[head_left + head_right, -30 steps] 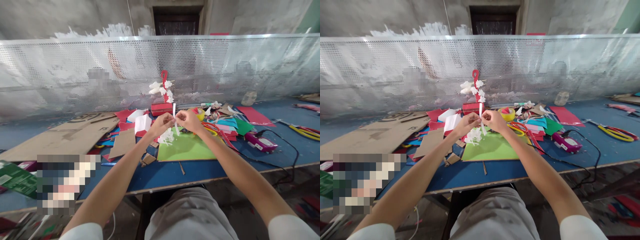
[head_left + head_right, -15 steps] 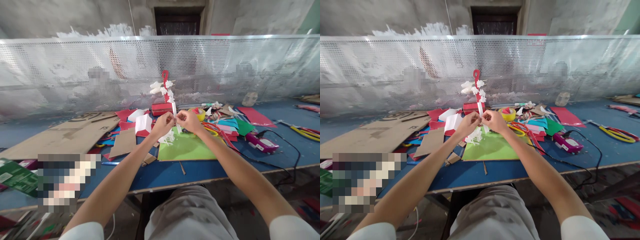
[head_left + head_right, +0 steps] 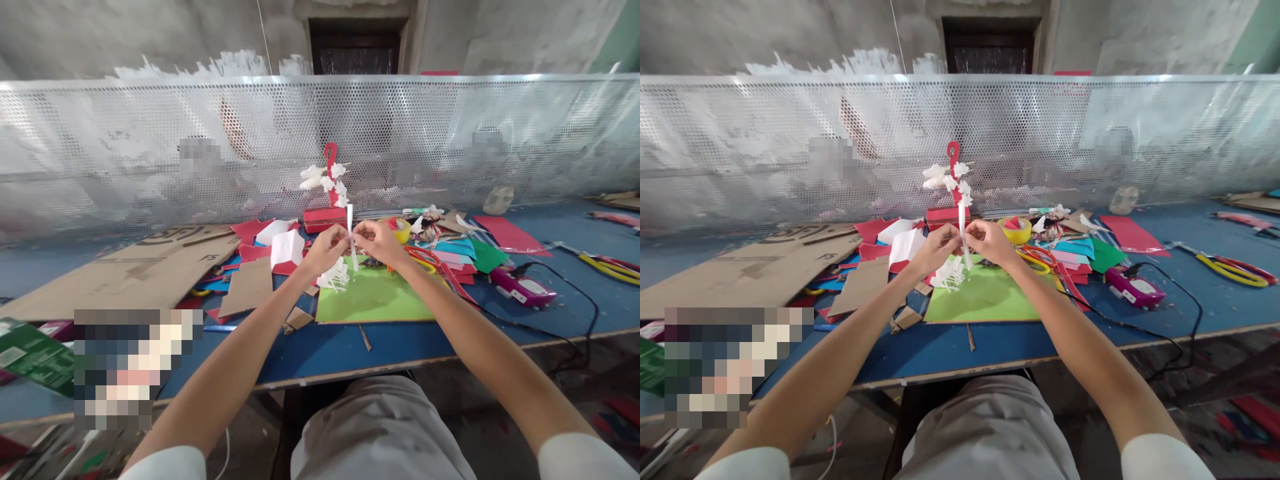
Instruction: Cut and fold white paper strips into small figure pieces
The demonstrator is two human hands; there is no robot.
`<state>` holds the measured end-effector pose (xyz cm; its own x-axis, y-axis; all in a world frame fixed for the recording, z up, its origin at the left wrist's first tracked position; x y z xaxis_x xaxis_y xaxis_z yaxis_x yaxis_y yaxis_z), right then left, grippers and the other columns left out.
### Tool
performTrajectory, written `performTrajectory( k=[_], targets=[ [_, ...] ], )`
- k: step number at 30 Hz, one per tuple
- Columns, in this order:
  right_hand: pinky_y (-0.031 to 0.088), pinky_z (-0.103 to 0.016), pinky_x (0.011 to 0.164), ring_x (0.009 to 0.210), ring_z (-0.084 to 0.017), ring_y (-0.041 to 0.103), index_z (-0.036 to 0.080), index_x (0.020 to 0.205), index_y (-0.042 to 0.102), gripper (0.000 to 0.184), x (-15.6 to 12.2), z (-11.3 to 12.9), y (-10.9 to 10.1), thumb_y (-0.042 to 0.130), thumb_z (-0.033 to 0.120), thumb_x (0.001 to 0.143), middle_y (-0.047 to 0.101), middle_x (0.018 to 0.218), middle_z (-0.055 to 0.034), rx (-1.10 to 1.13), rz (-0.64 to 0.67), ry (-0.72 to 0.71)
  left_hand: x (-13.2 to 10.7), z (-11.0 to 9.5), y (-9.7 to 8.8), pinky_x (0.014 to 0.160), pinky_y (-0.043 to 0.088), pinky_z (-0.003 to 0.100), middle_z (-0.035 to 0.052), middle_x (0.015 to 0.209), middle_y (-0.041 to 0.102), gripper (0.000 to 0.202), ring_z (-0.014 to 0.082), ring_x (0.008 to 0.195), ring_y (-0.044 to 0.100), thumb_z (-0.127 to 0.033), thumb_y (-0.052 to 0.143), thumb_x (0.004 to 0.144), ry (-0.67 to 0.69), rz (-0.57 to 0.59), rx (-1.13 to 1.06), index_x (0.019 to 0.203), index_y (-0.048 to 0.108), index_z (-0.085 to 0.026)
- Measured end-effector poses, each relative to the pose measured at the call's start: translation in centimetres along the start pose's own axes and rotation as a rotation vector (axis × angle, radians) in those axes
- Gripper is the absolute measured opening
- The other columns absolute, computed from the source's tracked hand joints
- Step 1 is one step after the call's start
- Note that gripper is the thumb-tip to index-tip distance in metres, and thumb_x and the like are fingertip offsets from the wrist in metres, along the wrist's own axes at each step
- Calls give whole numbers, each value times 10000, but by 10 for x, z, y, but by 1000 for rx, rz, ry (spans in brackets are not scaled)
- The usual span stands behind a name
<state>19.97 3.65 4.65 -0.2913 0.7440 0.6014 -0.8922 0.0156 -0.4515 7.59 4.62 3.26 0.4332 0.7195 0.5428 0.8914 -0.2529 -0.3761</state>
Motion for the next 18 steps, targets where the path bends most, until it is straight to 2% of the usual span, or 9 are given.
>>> performTrajectory(
  k=[6,12,18],
  targets=[
    [507,-294,687,720,-169,623,176,841,603,162,0,0,1,583,335,820,663,787,-46,10,8,-3,1,0,-1,606,499,247,14,718,611,171,124,632,623,-324,559,864,12,-11,41,830,522,-160],
    [512,-294,661,695,-169,630,177,803,608,153,0,4,-2,597,330,802,659,749,-37,52,-9,38,1,-1,-2,615,503,244,6,724,604,185,118,636,616,-335,570,858,-7,-15,-8,827,528,-158],
    [428,-235,470,515,-111,530,190,834,621,168,-3,-3,1,611,355,802,618,669,-9,203,19,173,-1,-7,-1,610,500,232,-7,691,587,155,98,610,593,-296,573,860,-10,7,-154,841,530,-148]
  ],
)
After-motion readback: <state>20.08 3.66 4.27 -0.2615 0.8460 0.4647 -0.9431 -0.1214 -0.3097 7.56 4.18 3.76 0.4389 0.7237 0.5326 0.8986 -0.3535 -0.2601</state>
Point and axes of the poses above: each hand's wrist, its own x-axis towards the middle knuckle, its own y-axis out of the palm, z = x × y, the point moved 8 cm from there along x, towards the middle knuckle
